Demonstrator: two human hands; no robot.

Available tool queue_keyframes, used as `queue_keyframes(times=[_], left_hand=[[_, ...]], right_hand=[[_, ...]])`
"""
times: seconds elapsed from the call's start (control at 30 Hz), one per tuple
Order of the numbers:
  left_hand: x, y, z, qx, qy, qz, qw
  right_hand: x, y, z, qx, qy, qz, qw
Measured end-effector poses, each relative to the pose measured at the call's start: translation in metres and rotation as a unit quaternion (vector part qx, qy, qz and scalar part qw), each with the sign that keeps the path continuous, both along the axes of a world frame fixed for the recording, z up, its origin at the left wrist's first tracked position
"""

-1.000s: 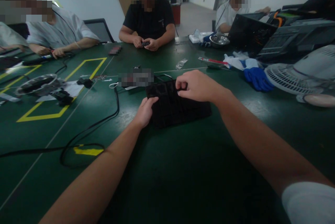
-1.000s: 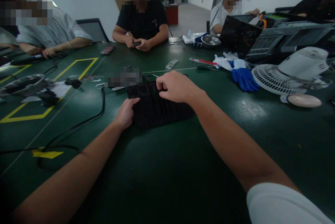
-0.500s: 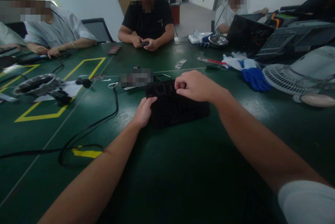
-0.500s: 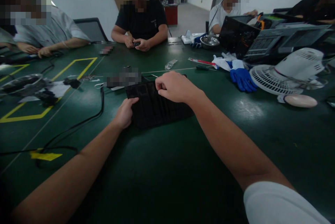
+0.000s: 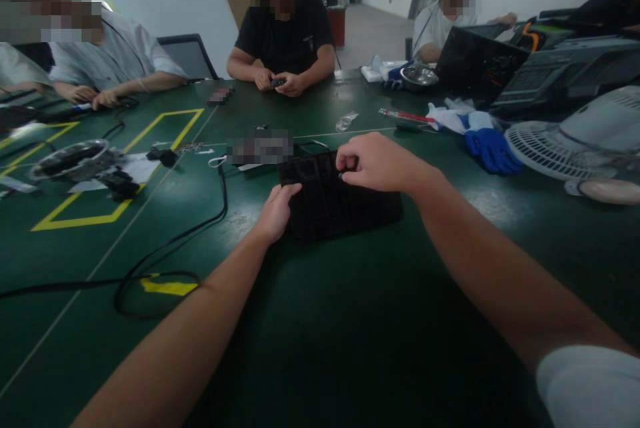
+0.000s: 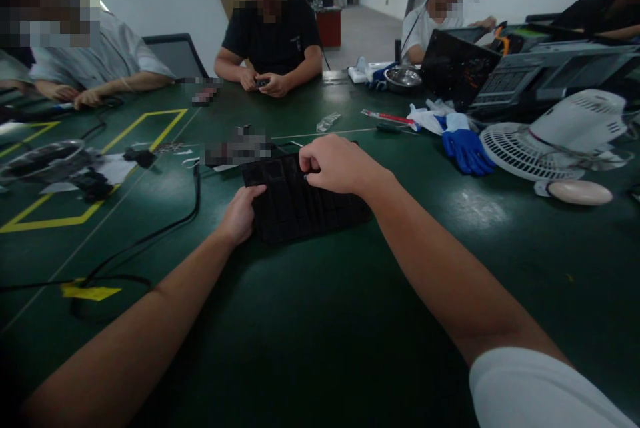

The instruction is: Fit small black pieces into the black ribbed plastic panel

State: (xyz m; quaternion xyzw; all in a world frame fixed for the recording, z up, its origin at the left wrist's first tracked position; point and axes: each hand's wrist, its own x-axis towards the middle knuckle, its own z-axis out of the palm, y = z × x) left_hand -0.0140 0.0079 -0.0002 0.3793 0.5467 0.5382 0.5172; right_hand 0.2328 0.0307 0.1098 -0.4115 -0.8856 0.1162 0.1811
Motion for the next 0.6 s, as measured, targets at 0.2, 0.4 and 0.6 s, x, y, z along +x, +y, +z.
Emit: queue_keyframes(times=[0.2,0.4,0.6], left_hand=[[-0.0033,0.0028,-0.0062,0.001,0.034,0.007,0.999],[-0.0050,0.0035,-0.0078,0.010,0.035,0.001,0.999],[-0.0055,0.0028,-0.0084,0.002,0.025,-0.012,1.000]], right_hand=[[-0.0017,0.0011,-0.0027,0.017,-0.004,-0.004,1.000],[-0.0018,0.0010,-0.0037,0.025,-0.001,-0.007,1.000],[-0.0004,0.0039,-0.0061,0.023,0.006,0.003,1.000]])
